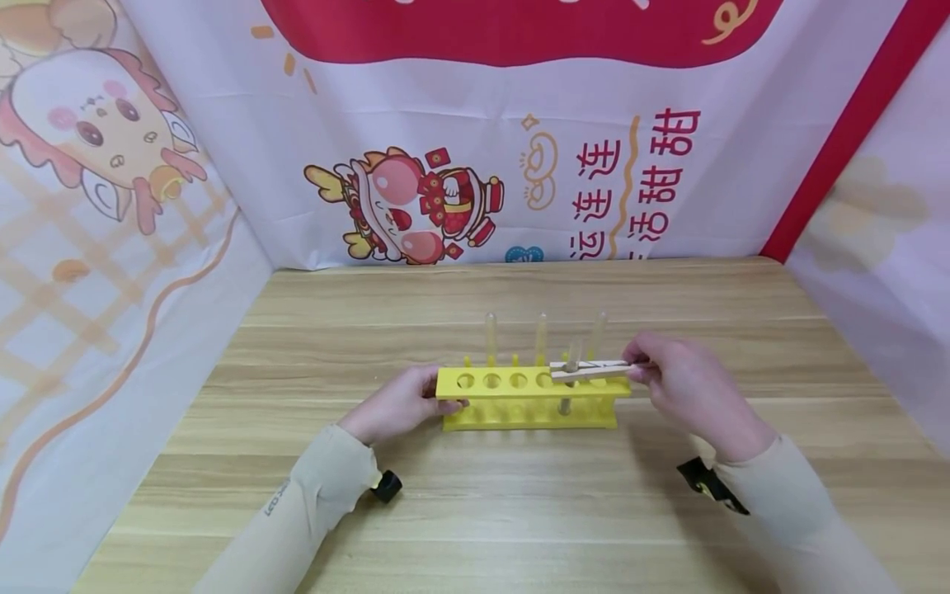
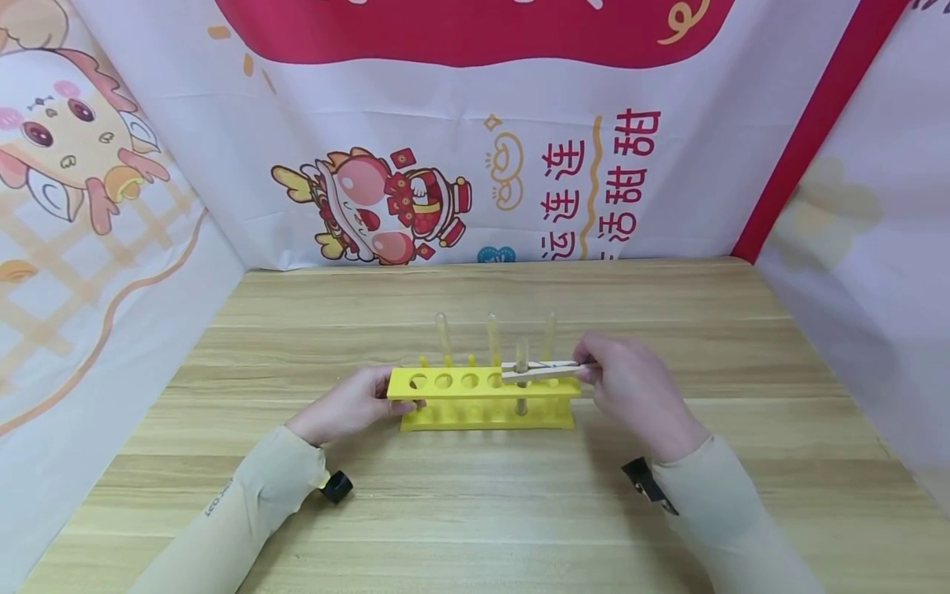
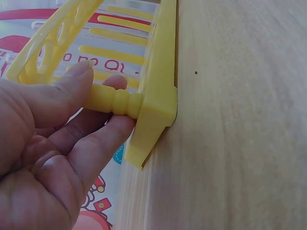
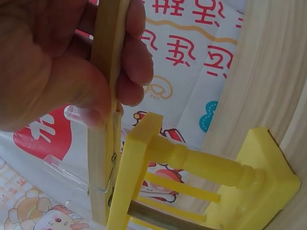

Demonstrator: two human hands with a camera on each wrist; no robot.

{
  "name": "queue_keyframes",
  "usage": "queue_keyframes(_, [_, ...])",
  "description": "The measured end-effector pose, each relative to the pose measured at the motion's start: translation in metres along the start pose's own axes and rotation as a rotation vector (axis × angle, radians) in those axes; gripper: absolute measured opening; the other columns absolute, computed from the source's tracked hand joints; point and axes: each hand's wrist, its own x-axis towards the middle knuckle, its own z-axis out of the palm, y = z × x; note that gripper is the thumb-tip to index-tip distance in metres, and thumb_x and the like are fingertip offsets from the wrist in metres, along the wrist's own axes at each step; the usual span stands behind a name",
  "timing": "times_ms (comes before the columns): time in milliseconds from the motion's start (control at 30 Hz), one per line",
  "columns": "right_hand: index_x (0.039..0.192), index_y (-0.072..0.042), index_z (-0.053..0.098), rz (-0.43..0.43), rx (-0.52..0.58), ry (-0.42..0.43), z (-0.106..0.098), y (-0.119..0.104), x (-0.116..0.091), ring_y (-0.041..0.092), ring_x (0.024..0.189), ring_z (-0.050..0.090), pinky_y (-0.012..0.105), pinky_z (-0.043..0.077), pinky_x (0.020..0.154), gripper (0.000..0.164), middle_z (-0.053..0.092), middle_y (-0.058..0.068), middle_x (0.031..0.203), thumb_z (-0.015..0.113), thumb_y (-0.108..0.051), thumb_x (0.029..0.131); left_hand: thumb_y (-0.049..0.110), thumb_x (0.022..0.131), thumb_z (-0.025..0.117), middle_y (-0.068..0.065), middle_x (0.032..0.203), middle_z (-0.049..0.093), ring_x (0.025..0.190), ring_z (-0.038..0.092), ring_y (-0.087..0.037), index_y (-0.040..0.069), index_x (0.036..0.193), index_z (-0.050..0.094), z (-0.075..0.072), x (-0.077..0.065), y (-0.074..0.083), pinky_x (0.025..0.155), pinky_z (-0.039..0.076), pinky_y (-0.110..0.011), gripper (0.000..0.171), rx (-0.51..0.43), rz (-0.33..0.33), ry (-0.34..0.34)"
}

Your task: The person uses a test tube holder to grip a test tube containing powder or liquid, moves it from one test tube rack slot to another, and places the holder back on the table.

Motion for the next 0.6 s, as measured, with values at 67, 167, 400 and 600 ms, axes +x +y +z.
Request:
queue_keyframes(67, [0.090, -0.009, 0.068, 0.001, 0.008, -0.007, 0.0002, 0.0008, 0.0000, 0.017, 0.068, 0.056, 0.038, 0.052, 0.062, 0.016, 0.066, 0.001, 0.081, 0.074, 0.005, 0.084, 0.011, 0.093, 0.070, 0.004, 0.114, 0.070, 0.104, 0.064, -0.013, 0.017, 0.117, 0.066, 0.0000, 0.0002, 0.0001, 0.091, 0.051, -0.034, 0.025, 0.000, 0.006, -0.001])
queue_keyframes(167, [0.089, -0.008, 0.068, 0.000, 0.016, -0.017, -0.0001, 0.0016, 0.0001, 0.018, 0.071, 0.057, 0.040, 0.053, 0.065, 0.017, 0.064, 0.001, 0.082, 0.074, 0.006, 0.083, 0.012, 0.093, 0.070, 0.004, 0.114, 0.070, 0.104, 0.064, -0.013, 0.017, 0.116, 0.067, -0.0002, 0.0004, -0.0001, 0.092, 0.051, -0.034, 0.025, -0.002, 0.003, -0.002])
queue_keyframes(400, [0.093, -0.007, 0.070, -0.018, 0.034, -0.062, 0.0018, 0.0051, 0.0005, 0.019, 0.075, 0.060, 0.043, 0.055, 0.070, 0.018, 0.066, 0.003, 0.087, 0.075, 0.006, 0.082, 0.011, 0.093, 0.070, 0.005, 0.114, 0.070, 0.104, 0.064, -0.013, 0.018, 0.117, 0.067, -0.0004, 0.0006, -0.0009, 0.092, 0.051, -0.035, 0.025, -0.001, -0.002, -0.005])
queue_keyframes(600, [0.096, -0.006, 0.070, -0.031, 0.050, -0.088, 0.0023, 0.0060, 0.0011, 0.019, 0.078, 0.062, 0.045, 0.055, 0.073, 0.019, 0.068, 0.003, 0.088, 0.075, 0.006, 0.083, 0.009, 0.094, 0.068, 0.004, 0.113, 0.070, 0.104, 0.064, -0.013, 0.017, 0.117, 0.066, -0.0007, -0.0002, -0.0006, 0.091, 0.051, -0.034, 0.025, -0.002, 0.008, -0.009])
